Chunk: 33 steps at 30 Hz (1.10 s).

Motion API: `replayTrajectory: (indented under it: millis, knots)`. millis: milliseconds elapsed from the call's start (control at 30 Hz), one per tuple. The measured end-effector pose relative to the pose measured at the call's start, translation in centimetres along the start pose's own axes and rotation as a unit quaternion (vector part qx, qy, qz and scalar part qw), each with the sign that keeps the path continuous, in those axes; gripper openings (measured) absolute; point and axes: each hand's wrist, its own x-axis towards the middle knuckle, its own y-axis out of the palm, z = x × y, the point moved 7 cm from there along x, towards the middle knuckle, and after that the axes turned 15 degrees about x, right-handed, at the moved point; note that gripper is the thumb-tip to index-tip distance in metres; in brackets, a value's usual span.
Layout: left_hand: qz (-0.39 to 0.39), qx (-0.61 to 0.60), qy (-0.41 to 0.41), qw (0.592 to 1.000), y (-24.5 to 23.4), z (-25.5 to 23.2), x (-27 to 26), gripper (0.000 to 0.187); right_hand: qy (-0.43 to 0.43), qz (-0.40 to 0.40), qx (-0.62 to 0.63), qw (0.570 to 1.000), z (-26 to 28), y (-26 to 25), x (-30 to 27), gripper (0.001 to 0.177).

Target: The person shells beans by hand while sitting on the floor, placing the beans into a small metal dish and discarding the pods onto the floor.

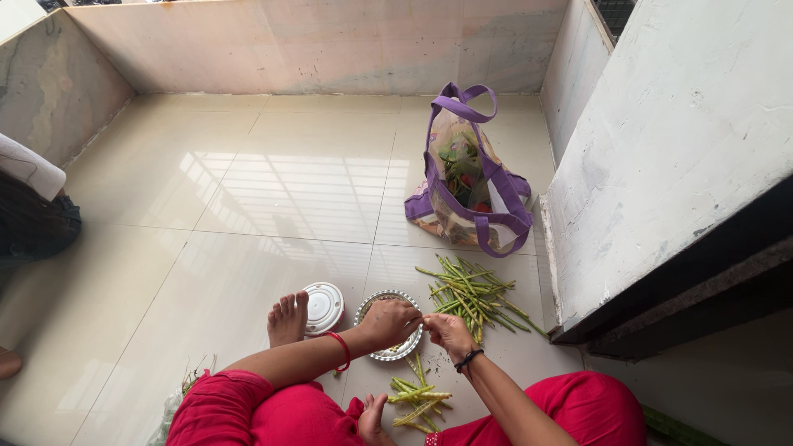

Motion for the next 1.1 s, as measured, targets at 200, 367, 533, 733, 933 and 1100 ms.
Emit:
replayTrajectory:
  millis: [200, 367, 533, 733, 933, 1100]
  knots:
    - [-0.018, -0.098, -0.131, 0.986, 0.1, 1.6, -0.2, 0.018, 0.029, 0.027, 0.101, 0.994, -1.0, -0.7, 0.8, 0.017]
    - [0.025, -0.409, -0.366, 0.835, 6.1, 6.8, -1.1, 0.024, 0.002, 0.065, -0.098, 0.993, -2.8, 0.0, 0.3, 0.022]
    - [-0.020, -0.546, -0.440, 0.712, 9.7, 10.6, -2.5, 0.026, 0.021, 0.251, -0.598, 0.761, -4.7, 4.7, -5.5, 0.019]
    - [0.045, -0.567, -0.416, 0.709, 11.9, 9.6, -3.2, 0.019, -0.061, 0.204, -0.585, 0.783, -0.9, 5.9, -5.6, 0.017]
    - [0.191, -0.546, -0.344, 0.740, 11.5, 6.5, -3.3, 0.026, -0.143, 0.021, -0.280, 0.949, 4.0, 3.4, -3.7, 0.024]
    - [0.236, -0.587, -0.301, 0.714, 11.1, 4.8, -3.0, 0.032, -0.172, 0.033, -0.208, 0.962, 4.0, 3.0, -3.4, 0.027]
